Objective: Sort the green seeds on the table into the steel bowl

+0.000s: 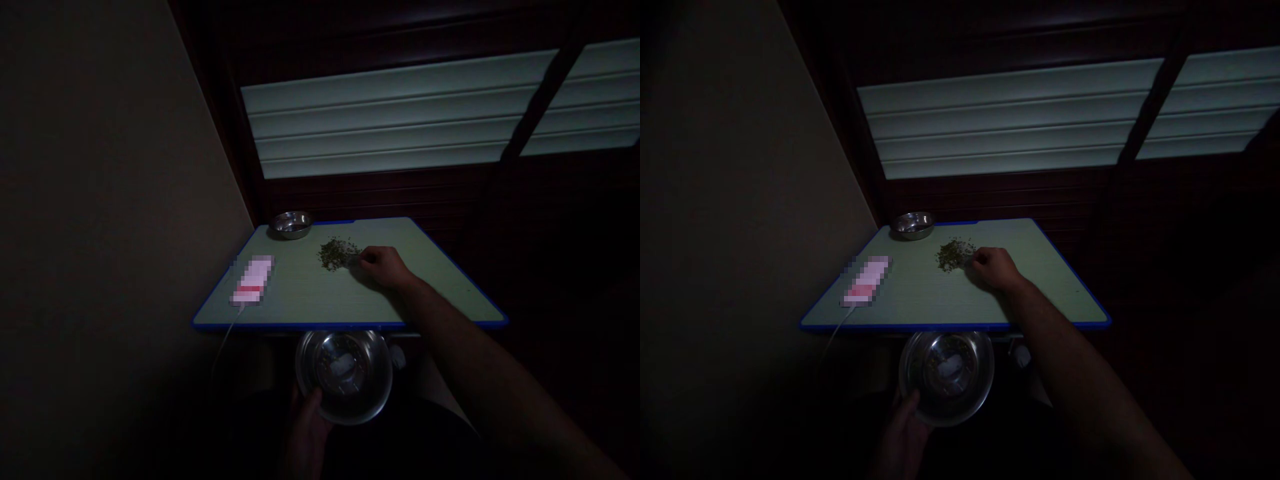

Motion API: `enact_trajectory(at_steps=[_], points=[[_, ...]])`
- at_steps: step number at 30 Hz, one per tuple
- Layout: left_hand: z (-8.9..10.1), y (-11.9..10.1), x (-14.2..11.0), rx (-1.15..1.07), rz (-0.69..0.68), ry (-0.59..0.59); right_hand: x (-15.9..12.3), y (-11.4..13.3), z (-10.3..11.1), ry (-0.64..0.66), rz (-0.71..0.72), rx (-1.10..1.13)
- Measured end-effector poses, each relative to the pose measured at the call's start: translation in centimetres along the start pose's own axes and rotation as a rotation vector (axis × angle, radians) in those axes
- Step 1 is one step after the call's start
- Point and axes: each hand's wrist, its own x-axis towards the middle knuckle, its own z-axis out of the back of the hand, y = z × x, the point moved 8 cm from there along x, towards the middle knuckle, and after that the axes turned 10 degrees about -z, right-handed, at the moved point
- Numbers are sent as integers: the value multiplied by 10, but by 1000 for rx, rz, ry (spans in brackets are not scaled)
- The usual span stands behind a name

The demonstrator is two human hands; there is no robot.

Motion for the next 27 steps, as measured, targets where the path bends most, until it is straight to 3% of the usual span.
enact_trajectory(at_steps=[5,15,27], points=[[-1,-1,-1,2,-4,13,-2,6,-8,44,76,19],[2,2,-1,13,9,13,-6,18,-10,2,218,-97],[1,2,-1,2,-1,19,-4,13,-11,-4,193,-130]])
